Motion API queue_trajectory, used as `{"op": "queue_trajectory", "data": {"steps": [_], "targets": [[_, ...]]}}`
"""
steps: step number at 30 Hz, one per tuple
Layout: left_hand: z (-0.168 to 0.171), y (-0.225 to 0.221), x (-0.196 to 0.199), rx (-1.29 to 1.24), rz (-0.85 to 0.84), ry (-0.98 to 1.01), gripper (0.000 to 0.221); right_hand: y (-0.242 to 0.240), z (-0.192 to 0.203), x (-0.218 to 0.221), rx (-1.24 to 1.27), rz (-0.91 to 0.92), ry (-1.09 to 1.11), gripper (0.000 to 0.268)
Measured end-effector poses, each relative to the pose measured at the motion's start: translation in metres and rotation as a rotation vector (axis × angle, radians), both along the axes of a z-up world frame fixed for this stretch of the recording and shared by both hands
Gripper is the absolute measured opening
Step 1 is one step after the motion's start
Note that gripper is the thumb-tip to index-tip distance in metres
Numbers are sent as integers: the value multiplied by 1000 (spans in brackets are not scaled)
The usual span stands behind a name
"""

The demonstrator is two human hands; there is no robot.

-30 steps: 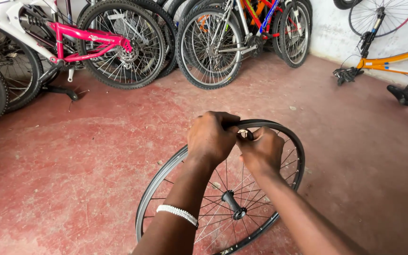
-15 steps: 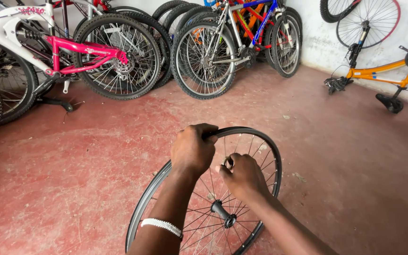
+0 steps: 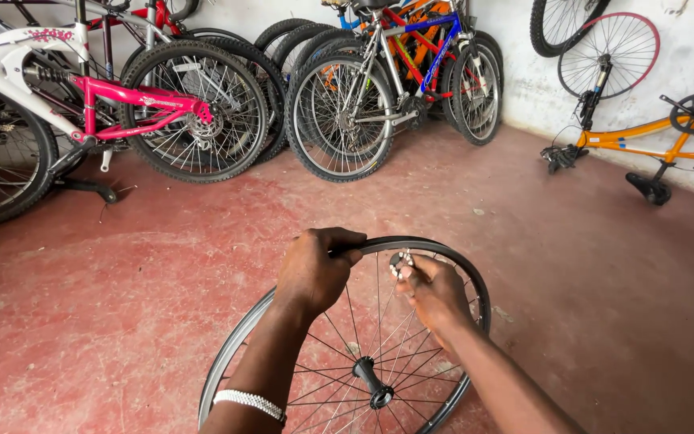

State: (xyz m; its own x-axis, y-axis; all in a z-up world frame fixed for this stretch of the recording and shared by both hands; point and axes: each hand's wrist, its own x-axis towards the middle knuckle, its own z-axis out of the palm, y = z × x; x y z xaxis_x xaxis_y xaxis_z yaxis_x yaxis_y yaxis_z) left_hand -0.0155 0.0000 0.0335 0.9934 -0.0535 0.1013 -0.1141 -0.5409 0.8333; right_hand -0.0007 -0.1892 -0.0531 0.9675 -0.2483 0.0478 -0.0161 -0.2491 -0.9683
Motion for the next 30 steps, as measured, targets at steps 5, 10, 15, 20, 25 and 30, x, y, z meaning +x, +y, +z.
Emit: {"op": "queue_trajectory", "data": {"steps": [5, 10, 15, 20, 25, 30], "targets": [[-5, 2, 5, -10, 4, 11, 28, -8, 6, 0, 103, -8, -7, 31], [-3, 1, 5, 2, 9, 1, 28, -8, 5, -1, 72, 14, 37, 33], [-2, 1, 2, -4, 24, 21, 28, -7, 11, -3, 286, -8, 30, 24], [-1, 3, 4, 1, 11, 40, 27, -2, 25, -7, 393, 10, 69, 20], [-3, 3, 5, -6, -3, 34, 27, -2, 21, 3, 432, 30, 92, 16], [6, -7, -2, 61, 9, 34, 27, 1, -14, 26, -176, -321, 53, 27]]}}
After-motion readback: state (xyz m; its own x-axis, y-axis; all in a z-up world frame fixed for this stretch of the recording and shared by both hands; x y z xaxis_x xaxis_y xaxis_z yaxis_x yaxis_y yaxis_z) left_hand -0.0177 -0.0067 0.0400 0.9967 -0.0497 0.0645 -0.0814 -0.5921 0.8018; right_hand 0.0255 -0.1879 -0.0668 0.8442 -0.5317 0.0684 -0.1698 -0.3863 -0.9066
